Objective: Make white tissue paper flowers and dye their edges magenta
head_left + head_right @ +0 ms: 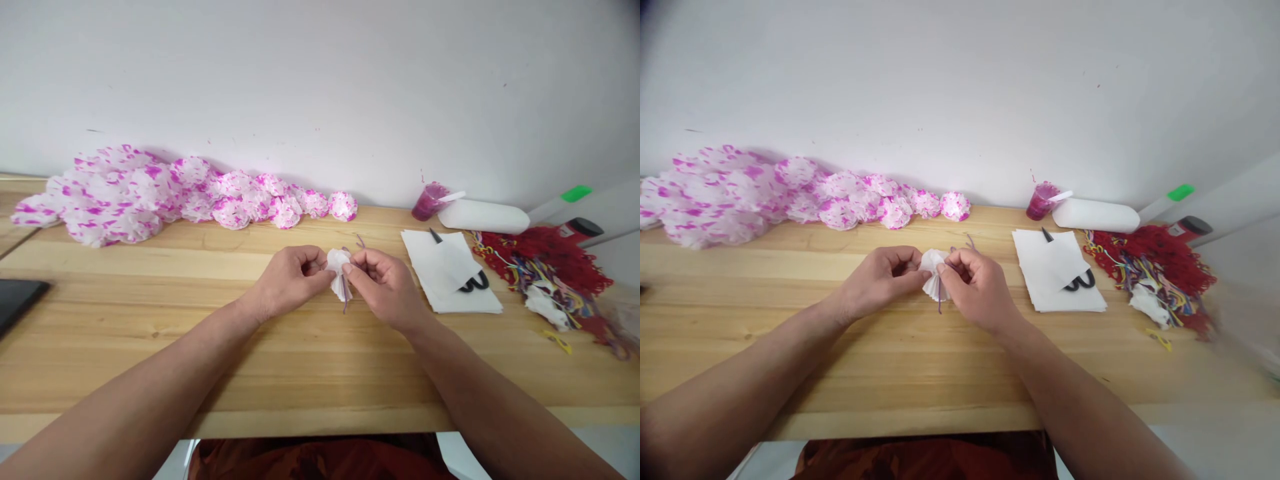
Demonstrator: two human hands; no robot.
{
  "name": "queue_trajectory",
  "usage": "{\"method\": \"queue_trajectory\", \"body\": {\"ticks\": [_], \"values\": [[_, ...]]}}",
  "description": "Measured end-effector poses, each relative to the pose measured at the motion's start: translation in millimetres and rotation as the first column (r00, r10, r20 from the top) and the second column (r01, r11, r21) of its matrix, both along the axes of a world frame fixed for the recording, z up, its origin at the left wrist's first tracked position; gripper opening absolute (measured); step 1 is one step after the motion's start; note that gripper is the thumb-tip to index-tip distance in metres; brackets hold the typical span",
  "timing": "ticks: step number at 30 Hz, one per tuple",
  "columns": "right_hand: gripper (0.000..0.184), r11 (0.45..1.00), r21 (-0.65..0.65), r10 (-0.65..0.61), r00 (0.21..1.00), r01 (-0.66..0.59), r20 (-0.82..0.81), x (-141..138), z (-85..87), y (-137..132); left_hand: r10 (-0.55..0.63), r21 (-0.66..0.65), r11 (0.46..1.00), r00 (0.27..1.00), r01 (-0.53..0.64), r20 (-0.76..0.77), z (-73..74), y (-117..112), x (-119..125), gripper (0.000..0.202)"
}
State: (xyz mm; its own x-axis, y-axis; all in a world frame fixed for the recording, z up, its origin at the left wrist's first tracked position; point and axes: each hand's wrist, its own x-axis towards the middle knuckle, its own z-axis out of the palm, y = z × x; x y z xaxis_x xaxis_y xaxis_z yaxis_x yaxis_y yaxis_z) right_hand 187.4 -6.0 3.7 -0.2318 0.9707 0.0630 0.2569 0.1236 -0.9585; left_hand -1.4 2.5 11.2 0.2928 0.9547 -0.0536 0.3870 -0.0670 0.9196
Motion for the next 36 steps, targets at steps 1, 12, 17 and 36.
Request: {"method": "queue_trajectory", "body": {"ticks": [1, 12, 17, 36], "values": [[0.022, 1.000, 0.008, -0.003, 1.000, 0.003, -0.001, 0.3, 0.3, 0.1, -0.008, -0.017, 1.000, 1.000, 0.008, 0.013, 0.5, 0.3, -0.4, 0.021], [0.013, 1.000, 0.029, 0.002, 0.998, -0.004, 0.070, 0.5, -1.7, -2.6, -0.039, -0.086, 0.995, 0.992, 0.049, 0.117, 2.6, 2.1, -2.8, 0.020], [0.014, 0.998, 0.065, -0.014, 0.996, 0.008, 0.090, -0.9, -0.8, -3.3, -0.016, -0.010, 1.000, 0.999, 0.016, 0.050, 2.0, 0.9, -2.7, 0.019], [0.011, 0.991, 0.132, -0.040, 0.991, 0.022, 0.132, -3.4, -2.5, -6.4, 0.003, -0.063, 0.998, 0.999, 0.000, 0.040, 1.7, 1.0, -1.8, 0.023]]}}
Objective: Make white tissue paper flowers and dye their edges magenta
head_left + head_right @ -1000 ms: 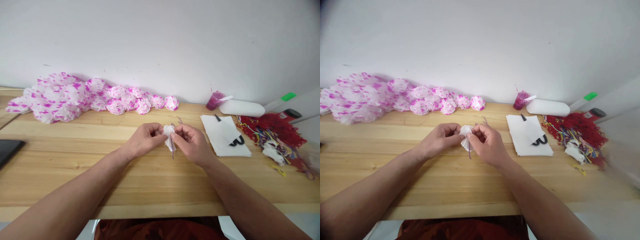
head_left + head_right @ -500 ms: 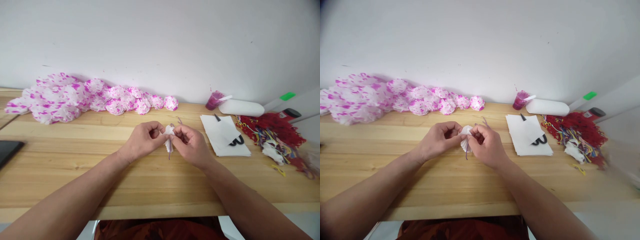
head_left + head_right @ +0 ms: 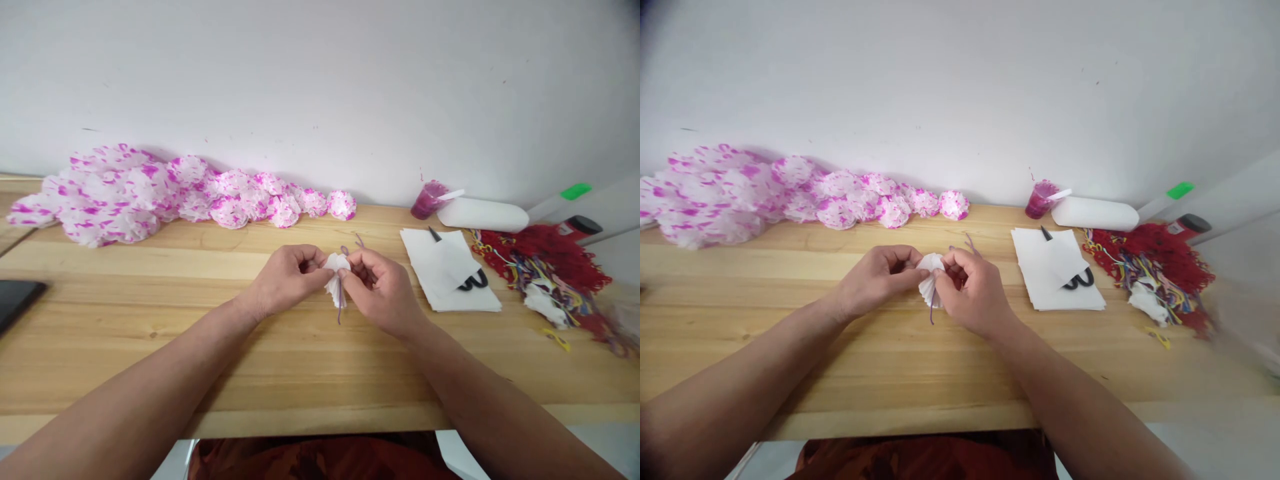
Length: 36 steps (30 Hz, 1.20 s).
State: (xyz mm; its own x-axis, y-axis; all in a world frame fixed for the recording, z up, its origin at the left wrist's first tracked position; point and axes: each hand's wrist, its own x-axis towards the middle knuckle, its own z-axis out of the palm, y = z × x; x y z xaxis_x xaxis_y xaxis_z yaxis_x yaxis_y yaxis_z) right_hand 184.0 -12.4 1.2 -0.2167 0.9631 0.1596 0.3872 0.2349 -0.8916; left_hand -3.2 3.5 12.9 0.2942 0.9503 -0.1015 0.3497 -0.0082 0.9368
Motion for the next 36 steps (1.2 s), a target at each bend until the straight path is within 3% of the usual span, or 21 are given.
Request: {"method": "queue_trajectory", "body": {"ticks": [8, 17, 22, 36], "values": [[0.010, 0.998, -0.055, 0.019, 1.000, -0.021, -0.023, 1.2, 0.2, 1.4, -0.032, -0.070, 0.997, 0.998, 0.035, 0.045, -4.4, 3.8, -3.7, 0.024], [0.008, 0.999, -0.037, 0.026, 0.999, -0.027, -0.024, 1.6, -0.8, 1.4, -0.008, 0.009, 1.000, 1.000, 0.008, -0.004, 2.3, 1.5, -1.3, 0.024], [0.006, 0.997, -0.014, 0.072, 0.997, -0.072, -0.039, 1.8, -3.8, 0.6, 0.001, 0.031, 1.000, 1.000, 0.000, -0.017, -1.5, 2.1, -0.7, 0.027], [0.018, 0.995, -0.100, 0.019, 0.997, -0.027, -0.080, 1.0, -3.6, 3.6, -0.003, 0.030, 1.000, 1.000, 0.004, -0.008, -4.5, 2.3, -0.6, 0.026]]}}
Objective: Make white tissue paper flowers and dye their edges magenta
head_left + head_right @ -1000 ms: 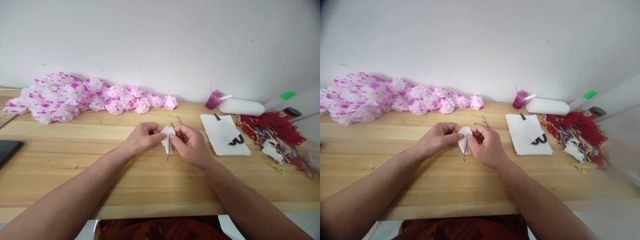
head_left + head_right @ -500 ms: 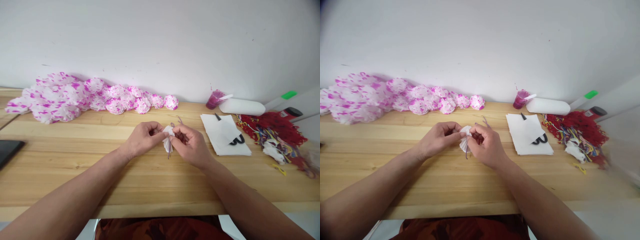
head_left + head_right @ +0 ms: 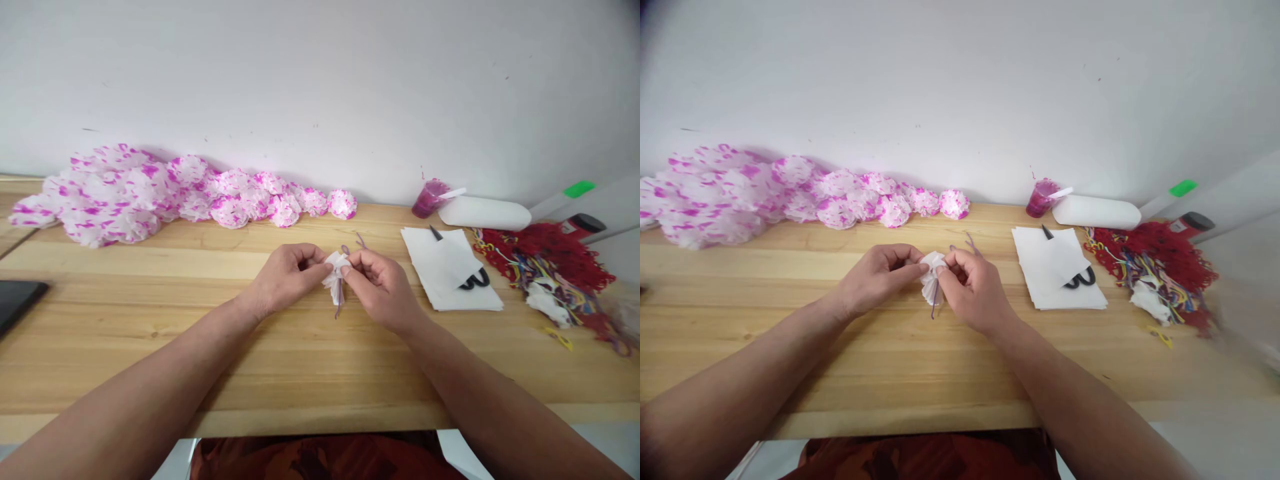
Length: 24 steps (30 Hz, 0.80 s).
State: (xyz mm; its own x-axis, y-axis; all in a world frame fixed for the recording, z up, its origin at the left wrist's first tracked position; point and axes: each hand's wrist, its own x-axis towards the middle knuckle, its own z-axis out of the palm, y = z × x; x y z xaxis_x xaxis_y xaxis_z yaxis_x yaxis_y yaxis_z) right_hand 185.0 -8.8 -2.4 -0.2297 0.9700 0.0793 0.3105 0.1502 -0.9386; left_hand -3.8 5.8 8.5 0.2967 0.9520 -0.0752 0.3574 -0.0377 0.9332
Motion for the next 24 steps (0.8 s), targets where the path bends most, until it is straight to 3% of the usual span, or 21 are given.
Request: {"method": "queue_trajectory", "body": {"ticks": [10, 24], "values": [[0.019, 0.998, 0.039, 0.051, 0.997, -0.053, 0.063, 1.4, 4.2, -2.8, 0.033, 0.111, 0.994, 0.996, -0.023, -0.089, -2.9, -3.4, 2.5, 0.028], [0.020, 0.996, 0.065, 0.063, 0.995, -0.068, 0.071, 3.5, 3.3, -1.5, 0.026, 0.072, 0.997, 0.996, -0.019, -0.085, -0.9, -1.2, 1.2, 0.028]]}}
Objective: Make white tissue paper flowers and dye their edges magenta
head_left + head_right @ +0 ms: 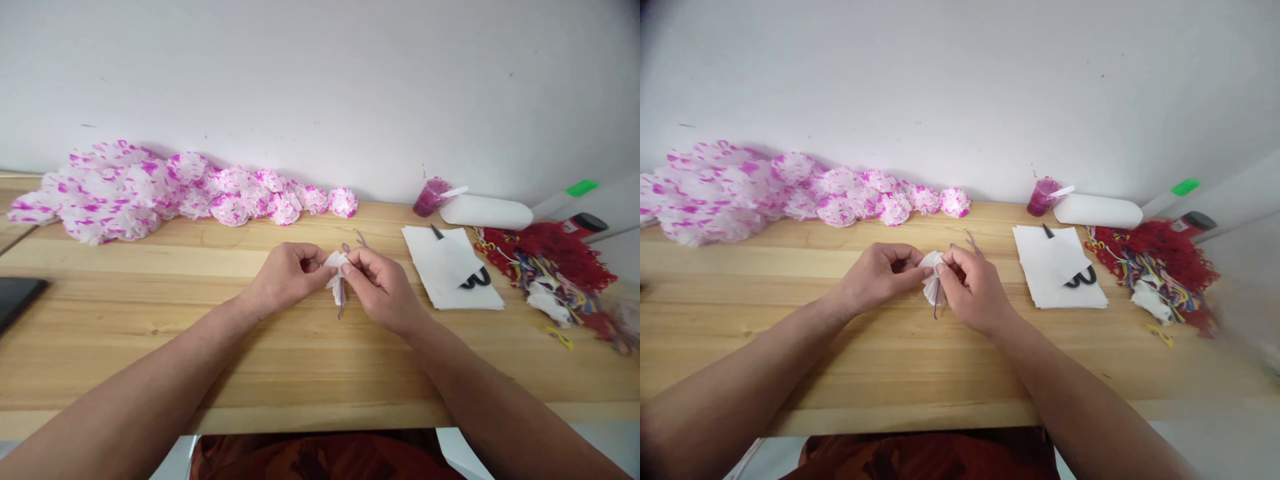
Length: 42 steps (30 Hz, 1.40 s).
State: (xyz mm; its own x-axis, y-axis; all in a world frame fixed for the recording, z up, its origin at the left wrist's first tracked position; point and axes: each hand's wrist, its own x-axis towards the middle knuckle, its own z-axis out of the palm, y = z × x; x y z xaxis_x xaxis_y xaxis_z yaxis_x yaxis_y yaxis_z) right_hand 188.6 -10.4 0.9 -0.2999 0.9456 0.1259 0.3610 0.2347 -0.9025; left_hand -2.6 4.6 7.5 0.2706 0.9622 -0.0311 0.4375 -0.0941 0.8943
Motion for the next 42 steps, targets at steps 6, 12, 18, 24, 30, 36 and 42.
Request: {"method": "queue_trajectory", "body": {"ticks": [6, 12, 18, 24, 30, 36, 42], "values": [[0.019, 1.000, 0.005, -0.021, 1.000, 0.021, 0.006, -0.3, -0.2, -0.2, -0.002, -0.017, 1.000, 1.000, 0.003, 0.021, 0.0, -0.2, 0.3, 0.030], [0.019, 1.000, -0.002, -0.029, 1.000, 0.029, 0.002, -1.2, -1.9, 0.6, 0.017, 0.003, 1.000, 1.000, -0.017, 0.000, -2.0, -0.2, 1.3, 0.028], [0.020, 0.999, -0.020, -0.037, 0.999, 0.037, -0.006, -0.7, -2.9, 1.2, 0.001, -0.003, 1.000, 1.000, -0.001, 0.012, -1.8, -0.4, 0.7, 0.027], [0.020, 0.999, -0.013, -0.036, 0.999, 0.036, 0.001, -0.5, -1.8, -0.2, 0.014, -0.006, 1.000, 1.000, -0.014, 0.014, -0.3, -1.9, 0.5, 0.026], [0.016, 0.999, 0.047, -0.018, 1.000, 0.018, 0.016, -2.2, 1.4, -1.3, 0.039, -0.028, 0.999, 0.999, -0.039, 0.029, 4.1, -1.0, -0.6, 0.034], [0.013, 0.995, 0.096, -0.033, 0.997, 0.027, 0.065, -5.8, 4.3, -4.2, 0.042, -0.063, 0.997, 0.996, -0.037, 0.084, -0.1, 1.8, 1.1, 0.025], [0.015, 0.992, -0.113, -0.071, 0.994, 0.062, -0.077, -6.5, -3.8, -1.9, 0.031, -0.042, 0.999, 0.996, -0.027, 0.085, -4.0, 1.4, 2.7, 0.020]]}}
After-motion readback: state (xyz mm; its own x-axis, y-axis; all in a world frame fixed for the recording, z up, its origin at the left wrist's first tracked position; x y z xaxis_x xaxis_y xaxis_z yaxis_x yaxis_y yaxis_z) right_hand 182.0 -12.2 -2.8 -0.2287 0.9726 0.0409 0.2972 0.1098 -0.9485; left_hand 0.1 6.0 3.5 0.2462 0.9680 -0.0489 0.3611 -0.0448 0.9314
